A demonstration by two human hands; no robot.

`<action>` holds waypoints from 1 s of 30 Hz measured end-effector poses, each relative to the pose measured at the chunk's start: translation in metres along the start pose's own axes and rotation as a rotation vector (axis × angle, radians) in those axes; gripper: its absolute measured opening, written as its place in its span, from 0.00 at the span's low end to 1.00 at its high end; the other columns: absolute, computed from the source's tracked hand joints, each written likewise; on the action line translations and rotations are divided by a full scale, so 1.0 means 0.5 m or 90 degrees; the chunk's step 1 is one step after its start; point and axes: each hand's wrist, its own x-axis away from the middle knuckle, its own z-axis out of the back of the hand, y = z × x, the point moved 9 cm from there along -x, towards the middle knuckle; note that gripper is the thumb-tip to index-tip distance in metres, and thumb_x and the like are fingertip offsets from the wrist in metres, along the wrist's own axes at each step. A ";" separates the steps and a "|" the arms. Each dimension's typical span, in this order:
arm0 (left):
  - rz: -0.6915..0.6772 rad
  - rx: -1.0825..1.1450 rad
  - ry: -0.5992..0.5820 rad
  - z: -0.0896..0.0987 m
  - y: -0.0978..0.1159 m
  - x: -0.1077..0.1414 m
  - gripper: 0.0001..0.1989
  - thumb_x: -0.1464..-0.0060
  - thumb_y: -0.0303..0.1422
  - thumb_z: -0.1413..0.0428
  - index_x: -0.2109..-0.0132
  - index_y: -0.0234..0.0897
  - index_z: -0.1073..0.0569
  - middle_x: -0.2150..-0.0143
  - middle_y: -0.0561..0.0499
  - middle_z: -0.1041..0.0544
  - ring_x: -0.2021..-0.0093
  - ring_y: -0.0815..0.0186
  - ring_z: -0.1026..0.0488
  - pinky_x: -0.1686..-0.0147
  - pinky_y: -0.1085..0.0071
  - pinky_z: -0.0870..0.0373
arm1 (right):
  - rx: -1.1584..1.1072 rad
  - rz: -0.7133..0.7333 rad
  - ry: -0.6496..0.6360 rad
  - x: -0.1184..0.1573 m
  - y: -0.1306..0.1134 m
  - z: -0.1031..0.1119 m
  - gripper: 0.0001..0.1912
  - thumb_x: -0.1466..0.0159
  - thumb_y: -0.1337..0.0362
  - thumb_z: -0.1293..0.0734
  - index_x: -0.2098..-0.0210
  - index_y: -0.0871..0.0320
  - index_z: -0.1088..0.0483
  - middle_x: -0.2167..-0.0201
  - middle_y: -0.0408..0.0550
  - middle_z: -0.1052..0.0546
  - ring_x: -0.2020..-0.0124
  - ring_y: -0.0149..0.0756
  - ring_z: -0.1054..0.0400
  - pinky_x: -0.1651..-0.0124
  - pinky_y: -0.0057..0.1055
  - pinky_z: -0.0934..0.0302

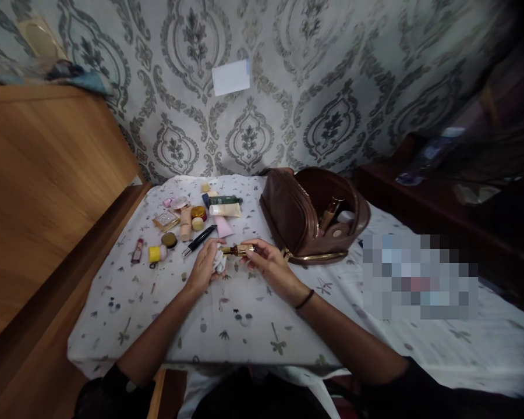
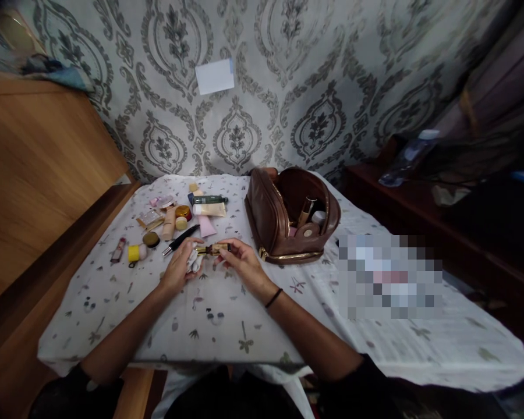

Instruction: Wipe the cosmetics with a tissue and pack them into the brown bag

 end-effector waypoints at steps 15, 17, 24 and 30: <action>-0.174 -0.230 -0.002 0.000 0.050 0.010 0.17 0.38 0.47 0.52 0.64 0.38 0.33 0.74 0.57 0.34 0.74 0.69 0.36 0.72 0.74 0.39 | -0.045 -0.046 -0.016 0.000 0.015 -0.002 0.17 0.46 0.54 0.24 0.61 0.57 0.24 0.66 0.44 0.22 0.72 0.28 0.30 0.73 0.24 0.43; -0.171 -0.232 0.010 0.006 0.047 0.007 0.20 0.38 0.49 0.54 0.70 0.38 0.36 0.77 0.57 0.38 0.75 0.69 0.39 0.74 0.73 0.42 | -0.035 -0.042 -0.018 0.001 0.012 -0.003 0.18 0.46 0.54 0.24 0.61 0.57 0.24 0.65 0.44 0.22 0.72 0.28 0.29 0.73 0.24 0.43; -0.204 -0.199 -0.008 0.005 0.066 0.011 0.19 0.48 0.44 0.41 0.53 0.39 0.30 0.63 0.53 0.28 0.63 0.65 0.33 0.62 0.72 0.36 | -0.039 -0.045 -0.007 -0.002 0.015 0.007 0.19 0.47 0.52 0.24 0.63 0.58 0.25 0.68 0.45 0.21 0.74 0.28 0.31 0.73 0.25 0.44; -0.083 -0.170 -0.010 0.008 0.025 0.001 0.19 0.44 0.50 0.47 0.58 0.37 0.30 0.73 0.56 0.32 0.75 0.69 0.37 0.76 0.75 0.42 | -0.021 -0.035 -0.006 -0.005 0.015 0.005 0.20 0.48 0.51 0.24 0.64 0.58 0.26 0.68 0.45 0.22 0.75 0.28 0.31 0.73 0.26 0.44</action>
